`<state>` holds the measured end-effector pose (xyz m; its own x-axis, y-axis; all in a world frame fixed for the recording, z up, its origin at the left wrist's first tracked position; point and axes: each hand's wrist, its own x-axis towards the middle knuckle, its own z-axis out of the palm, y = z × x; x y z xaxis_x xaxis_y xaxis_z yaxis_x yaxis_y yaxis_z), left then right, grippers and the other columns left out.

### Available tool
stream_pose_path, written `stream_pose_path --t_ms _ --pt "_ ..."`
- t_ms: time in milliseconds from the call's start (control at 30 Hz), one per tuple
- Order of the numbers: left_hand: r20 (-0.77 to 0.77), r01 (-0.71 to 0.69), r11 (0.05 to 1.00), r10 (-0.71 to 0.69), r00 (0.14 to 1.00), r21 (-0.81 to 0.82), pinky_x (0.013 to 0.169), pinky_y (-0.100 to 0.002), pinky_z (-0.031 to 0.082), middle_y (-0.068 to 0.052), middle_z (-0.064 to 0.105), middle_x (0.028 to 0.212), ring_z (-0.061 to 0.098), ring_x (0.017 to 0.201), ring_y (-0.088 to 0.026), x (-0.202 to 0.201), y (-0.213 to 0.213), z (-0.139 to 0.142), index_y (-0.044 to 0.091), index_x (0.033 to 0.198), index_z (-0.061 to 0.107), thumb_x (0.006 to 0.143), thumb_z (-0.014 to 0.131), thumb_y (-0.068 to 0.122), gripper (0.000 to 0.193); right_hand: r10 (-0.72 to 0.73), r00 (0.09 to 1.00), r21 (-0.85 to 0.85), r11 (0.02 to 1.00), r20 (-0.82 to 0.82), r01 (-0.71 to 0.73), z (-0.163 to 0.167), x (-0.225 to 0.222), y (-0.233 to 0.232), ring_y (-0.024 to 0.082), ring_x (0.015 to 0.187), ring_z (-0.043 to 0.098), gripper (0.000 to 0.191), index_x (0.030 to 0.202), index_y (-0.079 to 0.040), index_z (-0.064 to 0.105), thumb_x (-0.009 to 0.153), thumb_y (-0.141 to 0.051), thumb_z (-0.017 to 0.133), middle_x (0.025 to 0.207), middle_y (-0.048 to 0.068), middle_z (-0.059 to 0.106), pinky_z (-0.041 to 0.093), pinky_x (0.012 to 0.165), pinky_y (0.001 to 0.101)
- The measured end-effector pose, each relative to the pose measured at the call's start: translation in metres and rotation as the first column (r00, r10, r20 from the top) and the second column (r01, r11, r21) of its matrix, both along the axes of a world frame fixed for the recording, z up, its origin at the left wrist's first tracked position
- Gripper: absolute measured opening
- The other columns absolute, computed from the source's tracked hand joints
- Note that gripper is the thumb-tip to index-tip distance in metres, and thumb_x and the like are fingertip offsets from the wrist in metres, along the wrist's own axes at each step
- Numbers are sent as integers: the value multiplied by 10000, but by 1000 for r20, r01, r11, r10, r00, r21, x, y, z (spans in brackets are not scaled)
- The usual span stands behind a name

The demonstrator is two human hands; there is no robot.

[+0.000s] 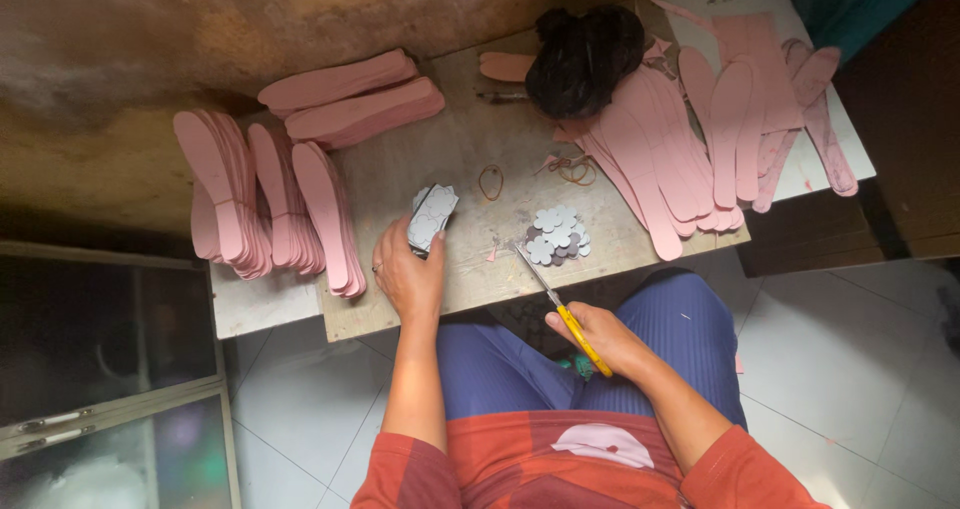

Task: The person uses yellow-handled scissors to cut small white and brown flower-shaped pieces from a larger sheet of material. The cut pieces are placed on the table, and the person continues cutting additional shapes from the same sheet.

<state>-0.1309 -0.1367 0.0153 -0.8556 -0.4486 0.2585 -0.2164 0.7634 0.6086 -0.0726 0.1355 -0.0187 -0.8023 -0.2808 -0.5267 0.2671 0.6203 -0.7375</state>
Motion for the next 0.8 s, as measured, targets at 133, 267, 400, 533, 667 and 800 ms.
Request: stream_pose_path --t_ms 133,267,400,533,667,800 --pt "17 -48 998 47 999 29 1030 -470 417 -101 665 1272 550 1231 -345 -1 1 5 86 1208 667 735 874 240 539 -9 1000 28 1000 22 8 2 0 -1 202 654 511 541 850 -12 629 937 -546 610 692 139 589 481 633 396" --pt "-50 -68 997 69 996 30 975 -470 434 -128 680 1166 569 1153 -357 -2 2 8 71 1119 663 693 879 200 494 9 1000 29 1000 8 -9 2 -1 0 223 648 525 528 850 -21 624 937 -541 606 695 146 595 478 638 402" --pt "-49 -88 976 99 994 198 887 -401 506 -99 706 1088 665 1009 -281 -3 -1 6 72 1121 655 840 814 150 332 8 1000 37 999 0 -8 1 -2 0 232 657 523 525 847 -19 621 937 -537 611 705 151 599 477 645 407" --pt "-51 -96 842 145 988 531 792 -295 559 -83 711 1058 721 914 -174 -5 -6 -1 46 1154 635 904 747 122 284 23 999 22 1000 -35 -22 2 -1 1 226 661 533 529 845 -14 623 940 -535 614 712 146 602 479 654 400" --pt "-379 260 541 118 918 800 928 -267 565 -119 684 1176 685 1074 -151 0 -7 -9 -34 1243 588 974 688 65 303 -10 1000 10 1000 -4 10 3 -1 -1 212 676 533 517 853 -19 628 930 -530 625 715 143 610 490 657 397" --pt "-234 173 446 84 969 878 918 -246 537 -121 698 1201 673 1084 -136 25 5 -8 -49 1306 557 979 655 57 358 -16 999 13 1000 -43 16 3 1 -1 222 674 548 508 862 -29 633 916 -534 629 713 134 623 496 665 393"
